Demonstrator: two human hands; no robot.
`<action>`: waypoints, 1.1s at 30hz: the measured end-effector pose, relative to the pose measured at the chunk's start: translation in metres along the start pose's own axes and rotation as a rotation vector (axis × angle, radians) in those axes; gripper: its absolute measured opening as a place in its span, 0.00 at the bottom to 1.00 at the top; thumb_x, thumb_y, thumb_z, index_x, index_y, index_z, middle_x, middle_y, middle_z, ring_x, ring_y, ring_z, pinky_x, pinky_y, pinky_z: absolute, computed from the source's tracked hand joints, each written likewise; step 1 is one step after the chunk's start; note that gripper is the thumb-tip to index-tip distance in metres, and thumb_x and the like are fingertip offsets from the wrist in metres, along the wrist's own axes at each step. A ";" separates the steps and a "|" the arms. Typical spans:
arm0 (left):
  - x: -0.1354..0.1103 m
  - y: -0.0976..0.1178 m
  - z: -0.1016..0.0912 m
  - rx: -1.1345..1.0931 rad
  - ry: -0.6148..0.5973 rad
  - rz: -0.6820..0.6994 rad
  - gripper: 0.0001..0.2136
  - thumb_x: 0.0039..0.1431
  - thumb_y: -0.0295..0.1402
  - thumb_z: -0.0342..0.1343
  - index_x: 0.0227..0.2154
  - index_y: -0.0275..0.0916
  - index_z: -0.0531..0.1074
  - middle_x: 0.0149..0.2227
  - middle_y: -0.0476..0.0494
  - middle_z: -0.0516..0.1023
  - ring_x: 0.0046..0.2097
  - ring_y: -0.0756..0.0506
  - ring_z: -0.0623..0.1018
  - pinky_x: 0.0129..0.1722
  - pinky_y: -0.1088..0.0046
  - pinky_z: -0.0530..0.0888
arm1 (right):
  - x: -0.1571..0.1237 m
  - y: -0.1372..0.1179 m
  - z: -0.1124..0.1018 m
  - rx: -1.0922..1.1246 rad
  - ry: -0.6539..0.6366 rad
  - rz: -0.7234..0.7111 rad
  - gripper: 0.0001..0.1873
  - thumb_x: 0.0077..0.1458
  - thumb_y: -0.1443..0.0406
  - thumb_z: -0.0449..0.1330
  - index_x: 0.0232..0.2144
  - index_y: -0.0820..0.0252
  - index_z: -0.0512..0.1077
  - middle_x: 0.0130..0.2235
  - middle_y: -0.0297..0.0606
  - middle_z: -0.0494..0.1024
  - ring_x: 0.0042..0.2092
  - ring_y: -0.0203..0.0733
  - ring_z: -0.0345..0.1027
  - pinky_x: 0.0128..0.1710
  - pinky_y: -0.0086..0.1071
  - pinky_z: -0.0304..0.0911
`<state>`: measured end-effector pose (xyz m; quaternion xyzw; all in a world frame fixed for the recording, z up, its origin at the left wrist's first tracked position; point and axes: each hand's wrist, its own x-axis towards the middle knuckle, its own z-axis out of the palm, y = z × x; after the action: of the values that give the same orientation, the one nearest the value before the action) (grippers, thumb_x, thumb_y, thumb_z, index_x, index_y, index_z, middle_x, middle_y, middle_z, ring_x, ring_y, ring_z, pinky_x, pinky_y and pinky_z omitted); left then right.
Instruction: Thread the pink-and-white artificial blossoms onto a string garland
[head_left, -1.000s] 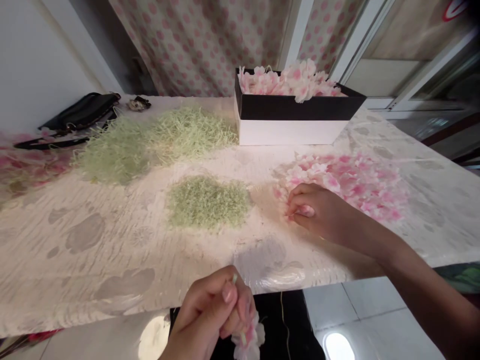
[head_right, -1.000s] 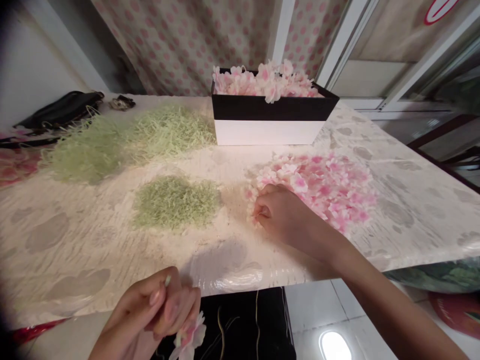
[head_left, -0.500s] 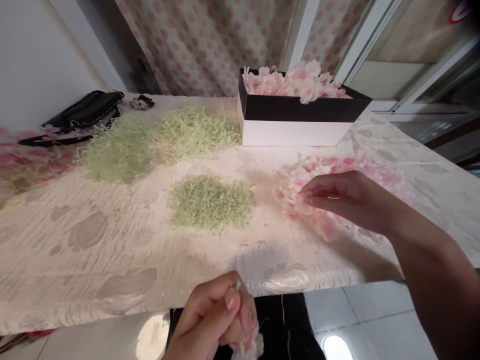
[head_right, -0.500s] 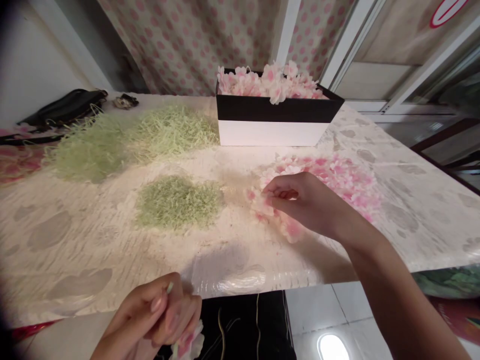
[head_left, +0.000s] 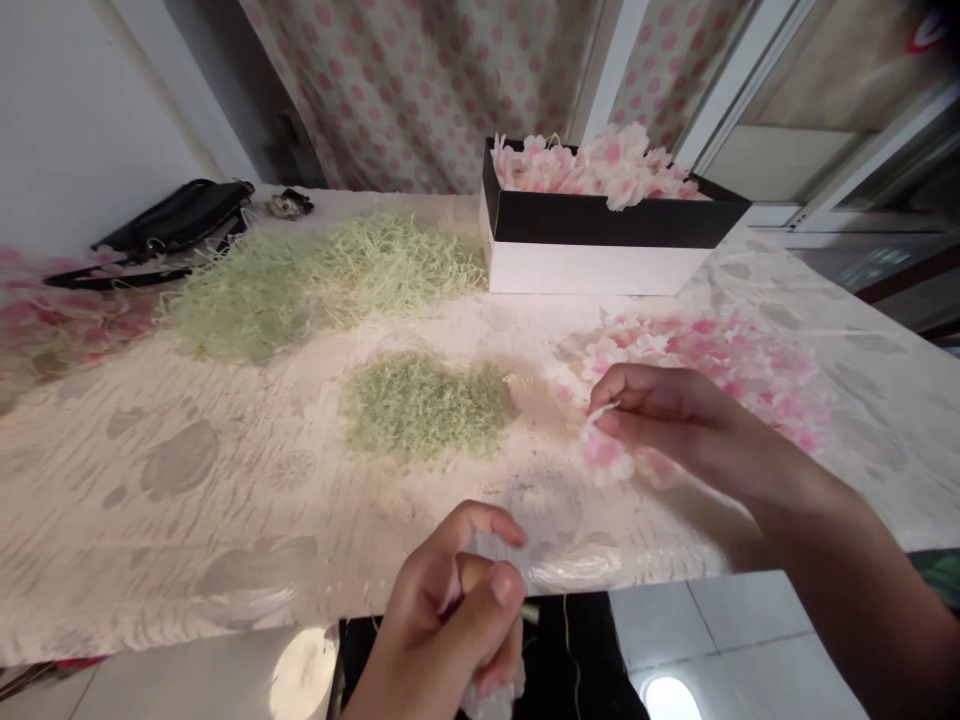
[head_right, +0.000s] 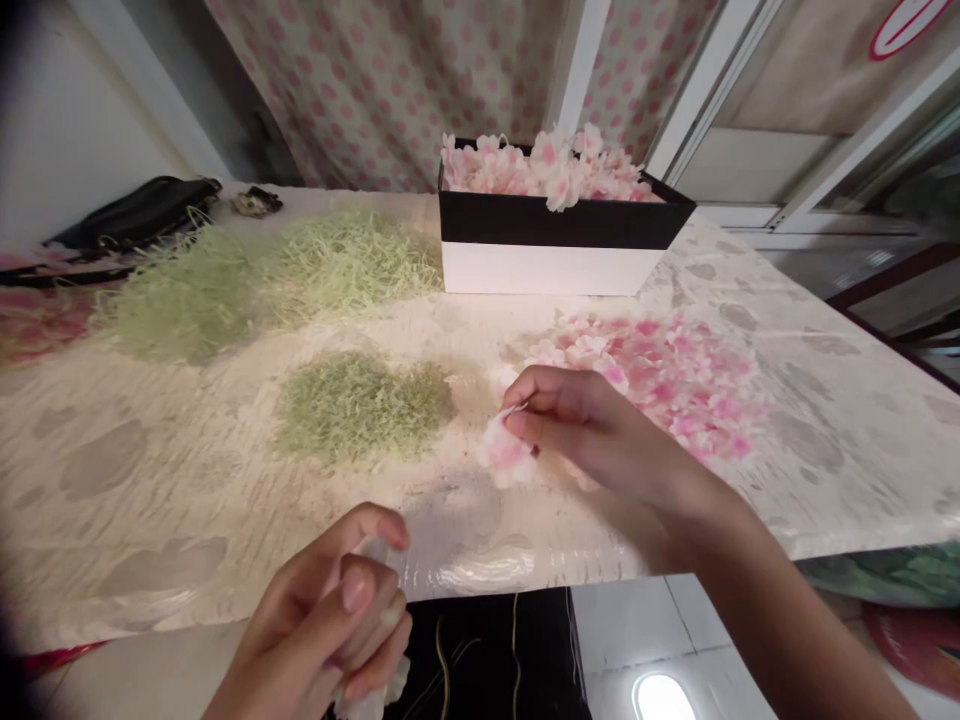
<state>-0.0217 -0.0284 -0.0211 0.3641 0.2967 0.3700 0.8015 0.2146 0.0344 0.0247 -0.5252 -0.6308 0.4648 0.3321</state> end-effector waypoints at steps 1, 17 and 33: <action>0.002 0.002 0.004 0.070 0.036 -0.017 0.14 0.60 0.46 0.57 0.42 0.44 0.66 0.16 0.62 0.53 0.16 0.56 0.52 0.16 0.83 0.53 | -0.004 -0.003 0.007 0.024 -0.031 0.000 0.05 0.57 0.62 0.60 0.31 0.56 0.70 0.26 0.29 0.70 0.27 0.33 0.64 0.24 0.25 0.59; 0.009 0.015 0.019 0.426 0.141 -0.010 0.10 0.63 0.41 0.52 0.30 0.40 0.67 0.15 0.60 0.52 0.17 0.54 0.52 0.16 0.77 0.51 | -0.032 -0.019 0.037 0.255 -0.207 -0.019 0.04 0.54 0.68 0.63 0.28 0.54 0.75 0.42 0.37 0.77 0.47 0.42 0.73 0.47 0.36 0.67; 0.002 0.015 0.022 0.518 0.143 0.007 0.14 0.64 0.37 0.50 0.23 0.41 0.61 0.17 0.60 0.48 0.19 0.53 0.51 0.17 0.76 0.50 | -0.046 -0.027 0.058 0.107 -0.138 0.034 0.06 0.61 0.67 0.55 0.39 0.50 0.62 0.34 0.28 0.68 0.37 0.34 0.66 0.38 0.28 0.65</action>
<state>-0.0097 -0.0285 0.0027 0.5312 0.4361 0.3091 0.6573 0.1631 -0.0244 0.0333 -0.4840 -0.6173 0.5388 0.3073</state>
